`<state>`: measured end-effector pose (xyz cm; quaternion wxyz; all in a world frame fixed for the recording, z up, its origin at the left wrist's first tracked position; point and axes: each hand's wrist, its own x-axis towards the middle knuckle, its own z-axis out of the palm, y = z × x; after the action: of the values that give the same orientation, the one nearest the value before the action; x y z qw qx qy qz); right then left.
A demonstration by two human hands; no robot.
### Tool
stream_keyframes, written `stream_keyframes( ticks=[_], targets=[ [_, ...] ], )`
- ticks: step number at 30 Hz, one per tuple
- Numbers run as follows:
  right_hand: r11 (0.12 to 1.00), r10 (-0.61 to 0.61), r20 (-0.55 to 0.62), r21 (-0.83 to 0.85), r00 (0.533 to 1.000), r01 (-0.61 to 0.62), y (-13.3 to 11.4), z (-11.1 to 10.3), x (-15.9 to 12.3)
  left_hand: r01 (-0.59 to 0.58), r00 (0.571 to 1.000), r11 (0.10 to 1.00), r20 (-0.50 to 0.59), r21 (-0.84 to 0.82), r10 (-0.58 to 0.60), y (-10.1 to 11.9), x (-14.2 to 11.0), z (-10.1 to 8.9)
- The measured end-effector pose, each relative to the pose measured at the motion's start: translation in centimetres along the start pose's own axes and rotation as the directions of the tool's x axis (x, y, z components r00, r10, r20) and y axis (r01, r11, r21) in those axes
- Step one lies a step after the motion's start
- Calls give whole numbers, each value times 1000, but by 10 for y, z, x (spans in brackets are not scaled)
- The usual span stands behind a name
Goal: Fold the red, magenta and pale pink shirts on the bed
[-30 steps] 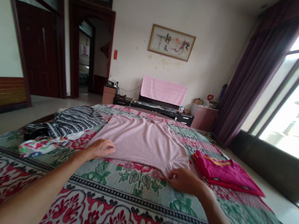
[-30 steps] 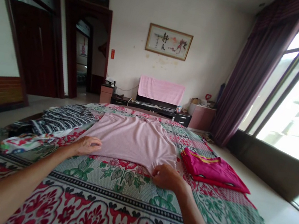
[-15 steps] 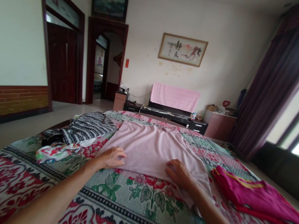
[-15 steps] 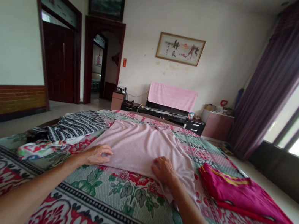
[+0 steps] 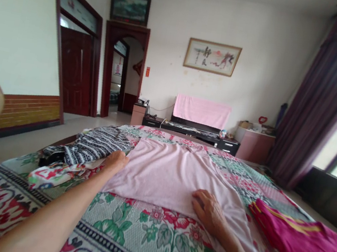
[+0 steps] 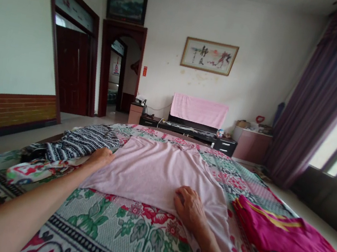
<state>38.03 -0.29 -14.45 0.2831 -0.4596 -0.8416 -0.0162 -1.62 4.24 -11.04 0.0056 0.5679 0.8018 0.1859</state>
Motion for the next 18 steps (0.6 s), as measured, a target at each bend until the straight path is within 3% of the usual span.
stream_keyframes(
  ticks=[6,10,18],
  targets=[
    [1000,5,2,-19,1000,-5,1,2,-1,139,990,990,6,18,-139,18,20,13],
    [1000,15,19,-26,1000,-14,0,1,0,199,980,980,21,-17,-198,16,31,20],
    [1000,3,13,-15,1000,-2,-1,-1,1,172,985,985,34,-28,-171,7,36,20]
  ],
)
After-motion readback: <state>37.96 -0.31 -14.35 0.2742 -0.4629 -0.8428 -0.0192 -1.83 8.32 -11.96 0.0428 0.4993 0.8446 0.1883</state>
